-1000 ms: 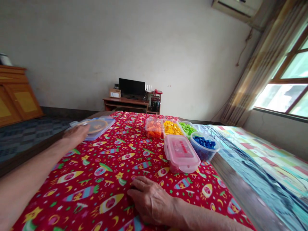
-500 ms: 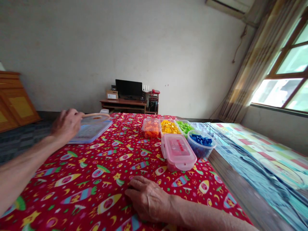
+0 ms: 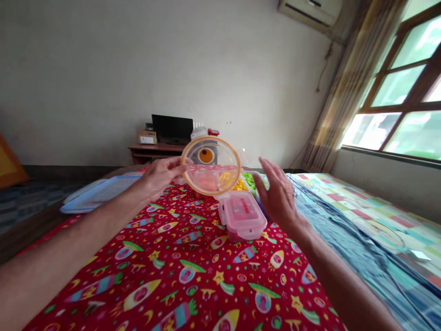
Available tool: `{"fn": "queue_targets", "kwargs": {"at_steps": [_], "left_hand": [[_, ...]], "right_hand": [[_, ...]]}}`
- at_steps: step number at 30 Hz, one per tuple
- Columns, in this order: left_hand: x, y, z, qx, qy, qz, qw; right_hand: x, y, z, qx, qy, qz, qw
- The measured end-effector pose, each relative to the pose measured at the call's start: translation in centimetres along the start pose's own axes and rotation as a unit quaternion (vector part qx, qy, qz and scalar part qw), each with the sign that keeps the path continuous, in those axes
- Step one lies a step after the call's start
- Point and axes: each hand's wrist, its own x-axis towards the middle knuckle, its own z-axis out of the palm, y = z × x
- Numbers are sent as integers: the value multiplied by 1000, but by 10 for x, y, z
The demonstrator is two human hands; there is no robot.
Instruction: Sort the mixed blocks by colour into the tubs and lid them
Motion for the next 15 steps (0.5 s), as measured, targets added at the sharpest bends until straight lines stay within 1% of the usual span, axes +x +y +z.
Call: {"fn": "queue_targets", "kwargs": {"at_steps": [1, 3, 5, 7, 10, 12, 15], "left_hand": [[1, -2, 17, -23, -54, -12, 998], [4, -6, 49, -62, -113, -41, 991], [10, -10, 79, -95, -124, -79, 985], [19, -15, 104, -107, -126, -122, 979], [32, -24, 130, -131, -112, -158, 972], [39, -33, 141, -150, -103, -152, 971], [45, -50, 154, -125, -110, -124, 978]], "right_hand": [[6, 15, -8, 12, -1, 46, 999], [13, 43, -21, 83, -48, 121, 988], [13, 64, -29, 144, -62, 181, 971], [12, 81, -33, 164, -31, 230, 959], [11, 101, -33, 167, 5, 312, 935], [9, 117, -29, 156, 9, 370, 916], [1, 142, -21, 120, 4, 421, 899]]}}
